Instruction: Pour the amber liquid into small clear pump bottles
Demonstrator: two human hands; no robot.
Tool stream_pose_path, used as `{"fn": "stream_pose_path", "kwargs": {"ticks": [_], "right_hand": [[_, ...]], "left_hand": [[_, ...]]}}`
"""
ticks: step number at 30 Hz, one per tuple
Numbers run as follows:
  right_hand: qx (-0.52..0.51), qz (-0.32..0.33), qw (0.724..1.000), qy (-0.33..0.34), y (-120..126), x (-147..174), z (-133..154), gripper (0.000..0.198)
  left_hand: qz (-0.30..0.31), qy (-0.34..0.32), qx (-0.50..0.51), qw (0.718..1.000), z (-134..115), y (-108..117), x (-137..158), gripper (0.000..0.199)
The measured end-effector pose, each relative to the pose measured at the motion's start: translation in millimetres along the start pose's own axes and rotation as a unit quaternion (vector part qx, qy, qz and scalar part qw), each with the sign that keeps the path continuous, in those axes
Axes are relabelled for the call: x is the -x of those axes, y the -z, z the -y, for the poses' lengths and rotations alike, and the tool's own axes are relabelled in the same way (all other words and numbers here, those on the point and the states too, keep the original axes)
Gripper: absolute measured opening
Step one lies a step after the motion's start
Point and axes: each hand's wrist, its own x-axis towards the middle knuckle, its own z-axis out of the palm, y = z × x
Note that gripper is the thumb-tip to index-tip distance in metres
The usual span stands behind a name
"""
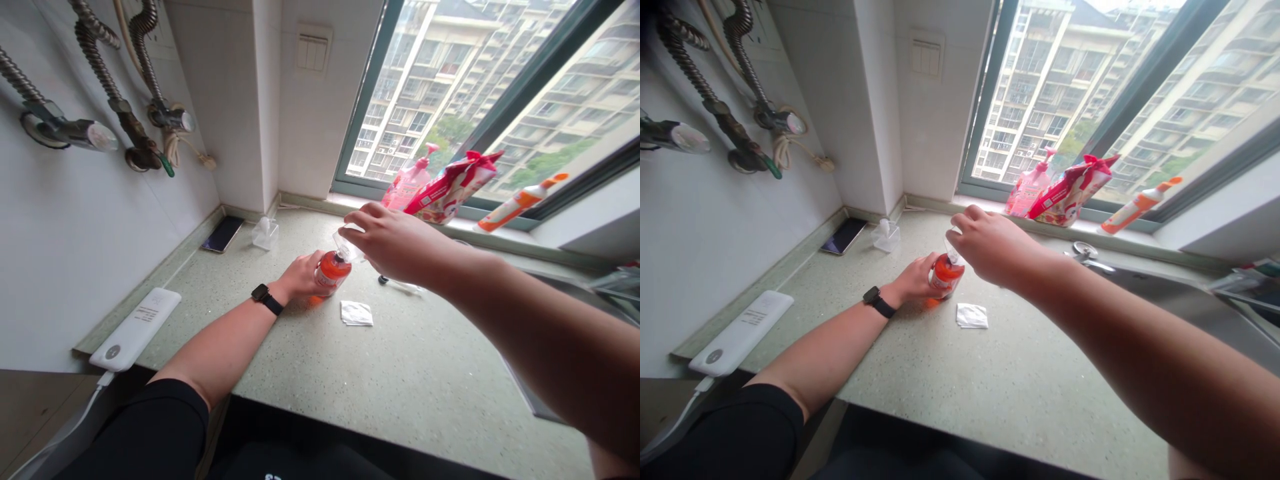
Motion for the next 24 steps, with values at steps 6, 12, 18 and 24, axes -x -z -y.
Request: {"fn": "stream_pose_path", "kwargs": {"ticks": [6, 12, 18, 24], "right_hand": [[-0.009, 0.011, 1.0, 0.01, 2, -7, 0, 0.044], [-0.015, 0.024, 0.999, 0.023, 6, -13, 0, 0.04], [-0.018, 0.032, 0.999, 0.014, 11, -19, 4, 0.035], [-0.007, 0.051, 0.999, 0.011, 20, -24, 7, 0.028]], "left_hand": [[0.004, -0.002, 0.006, 1.0, -1, 3, 0, 0.063], [0.013, 0.007, 0.029, 0.999, -4, 6, 0, 0.06], [0.012, 0.014, 0.039, 0.999, -4, 7, 1, 0.061], [0.015, 0.016, 0.051, 0.998, -3, 6, 1, 0.062]]}}
